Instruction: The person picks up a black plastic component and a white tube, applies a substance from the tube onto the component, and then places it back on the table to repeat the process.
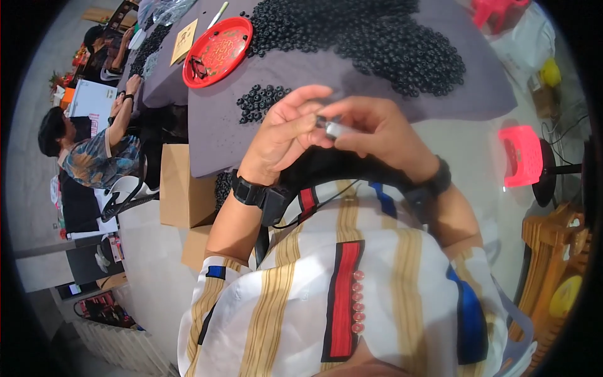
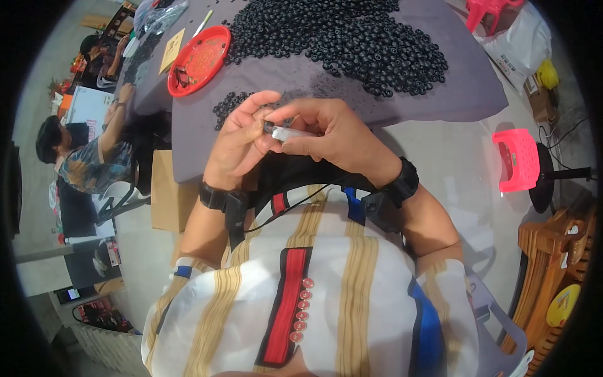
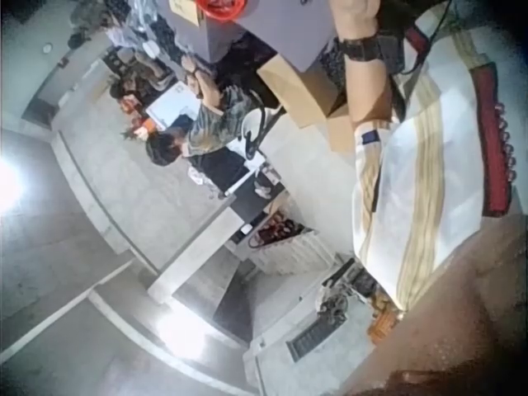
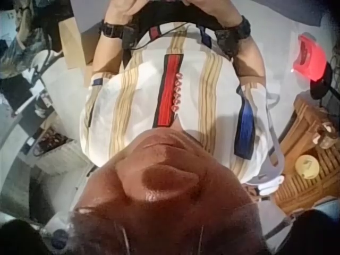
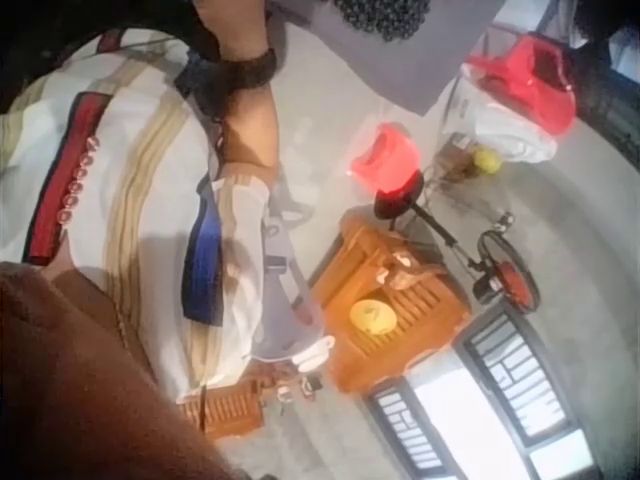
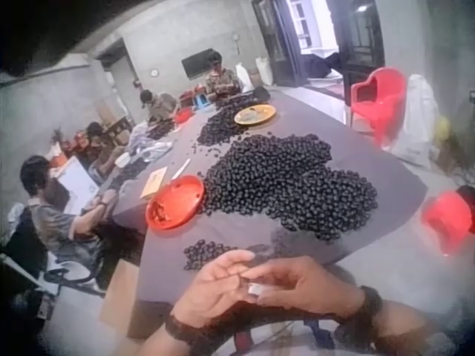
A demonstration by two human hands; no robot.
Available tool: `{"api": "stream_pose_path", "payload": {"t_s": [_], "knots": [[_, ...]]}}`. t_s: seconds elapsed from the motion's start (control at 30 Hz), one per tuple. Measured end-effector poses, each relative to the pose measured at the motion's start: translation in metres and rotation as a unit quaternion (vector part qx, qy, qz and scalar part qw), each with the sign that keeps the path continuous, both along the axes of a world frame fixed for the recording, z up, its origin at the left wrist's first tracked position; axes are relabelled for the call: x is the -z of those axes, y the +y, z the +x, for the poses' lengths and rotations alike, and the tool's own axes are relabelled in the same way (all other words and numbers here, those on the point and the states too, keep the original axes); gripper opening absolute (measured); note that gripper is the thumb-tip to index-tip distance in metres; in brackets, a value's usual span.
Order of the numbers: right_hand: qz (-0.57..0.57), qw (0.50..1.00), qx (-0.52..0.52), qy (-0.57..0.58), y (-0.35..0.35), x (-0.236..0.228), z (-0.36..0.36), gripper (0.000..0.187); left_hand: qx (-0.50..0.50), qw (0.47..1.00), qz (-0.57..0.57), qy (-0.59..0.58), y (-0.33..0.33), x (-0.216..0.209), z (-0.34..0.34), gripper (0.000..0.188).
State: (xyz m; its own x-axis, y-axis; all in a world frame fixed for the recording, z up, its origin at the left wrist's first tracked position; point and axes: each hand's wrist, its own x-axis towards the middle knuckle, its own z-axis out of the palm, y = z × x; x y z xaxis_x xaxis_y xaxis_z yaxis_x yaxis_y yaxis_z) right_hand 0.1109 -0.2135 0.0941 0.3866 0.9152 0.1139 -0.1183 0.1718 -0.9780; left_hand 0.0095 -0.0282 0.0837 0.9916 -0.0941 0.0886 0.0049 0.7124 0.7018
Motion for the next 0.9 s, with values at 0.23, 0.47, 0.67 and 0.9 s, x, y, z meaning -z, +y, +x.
{"api": "stream_pose_path", "payload": {"t_s": [0.23, 0.47, 0.67, 0.9], "knots": [[0.006, 1.000, 0.001, 0.025, 0.001, -0.002, -0.004, 0.029, -0.010, 1.000, 0.022, 0.017, -0.003, 0.000, -0.003, 0.043], [-0.054, 0.991, 0.121, -0.001, -0.004, 0.014, 0.013, 0.026, -0.223, 0.908, 0.338, 0.108, 0.043, -0.003, -0.012, 0.023], [-0.101, 0.980, 0.168, -0.042, -0.014, 0.023, 0.021, 0.025, -0.461, 0.644, 0.598, 0.120, 0.169, 0.059, -0.010, 0.015], [-0.112, 0.980, 0.161, -0.014, -0.009, 0.028, 0.013, 0.025, -0.366, 0.584, 0.707, 0.156, 0.150, 0.052, 0.018, 0.032]]}}
